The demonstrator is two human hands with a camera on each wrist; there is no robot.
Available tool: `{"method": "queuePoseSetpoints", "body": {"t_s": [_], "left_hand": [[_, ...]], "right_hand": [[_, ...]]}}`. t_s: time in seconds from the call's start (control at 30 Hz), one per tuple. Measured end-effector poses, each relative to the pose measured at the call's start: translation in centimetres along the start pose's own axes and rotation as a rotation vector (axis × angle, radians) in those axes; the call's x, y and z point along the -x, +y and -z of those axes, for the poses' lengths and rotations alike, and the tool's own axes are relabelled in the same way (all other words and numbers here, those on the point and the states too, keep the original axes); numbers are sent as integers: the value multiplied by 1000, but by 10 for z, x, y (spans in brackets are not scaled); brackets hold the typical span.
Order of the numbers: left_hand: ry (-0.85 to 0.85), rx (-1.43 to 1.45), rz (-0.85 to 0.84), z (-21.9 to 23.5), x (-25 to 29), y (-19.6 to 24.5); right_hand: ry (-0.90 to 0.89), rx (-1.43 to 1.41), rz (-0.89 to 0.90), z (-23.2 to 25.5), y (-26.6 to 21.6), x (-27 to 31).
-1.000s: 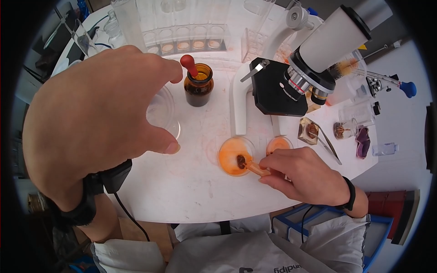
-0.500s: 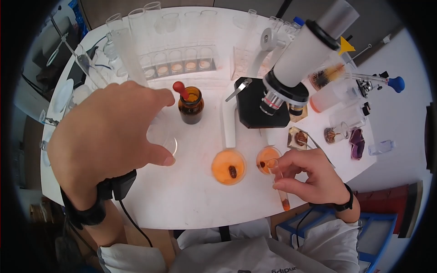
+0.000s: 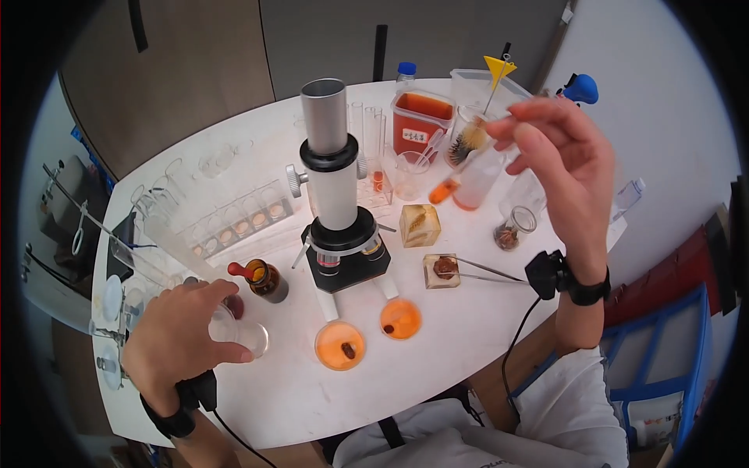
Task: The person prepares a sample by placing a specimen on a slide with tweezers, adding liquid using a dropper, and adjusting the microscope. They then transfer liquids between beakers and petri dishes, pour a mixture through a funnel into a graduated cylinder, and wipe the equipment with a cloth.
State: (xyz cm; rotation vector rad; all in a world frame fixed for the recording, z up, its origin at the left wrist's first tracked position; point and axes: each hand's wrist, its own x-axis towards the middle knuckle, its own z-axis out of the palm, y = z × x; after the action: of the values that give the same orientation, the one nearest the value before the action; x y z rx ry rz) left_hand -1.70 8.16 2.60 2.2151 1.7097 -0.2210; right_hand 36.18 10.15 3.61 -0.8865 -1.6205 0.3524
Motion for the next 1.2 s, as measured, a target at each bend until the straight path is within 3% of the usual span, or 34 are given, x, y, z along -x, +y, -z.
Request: {"method": "queuePoseSetpoints", "body": {"t_s": [0.47,1.2], "left_hand": [[-18,18,31,-1,-3,0],[-48,46,40,0,-5,1]], "right_hand": [[-218,251,-3,-85,83,-38],[-321,388,-75,-121,123,-45]]}}
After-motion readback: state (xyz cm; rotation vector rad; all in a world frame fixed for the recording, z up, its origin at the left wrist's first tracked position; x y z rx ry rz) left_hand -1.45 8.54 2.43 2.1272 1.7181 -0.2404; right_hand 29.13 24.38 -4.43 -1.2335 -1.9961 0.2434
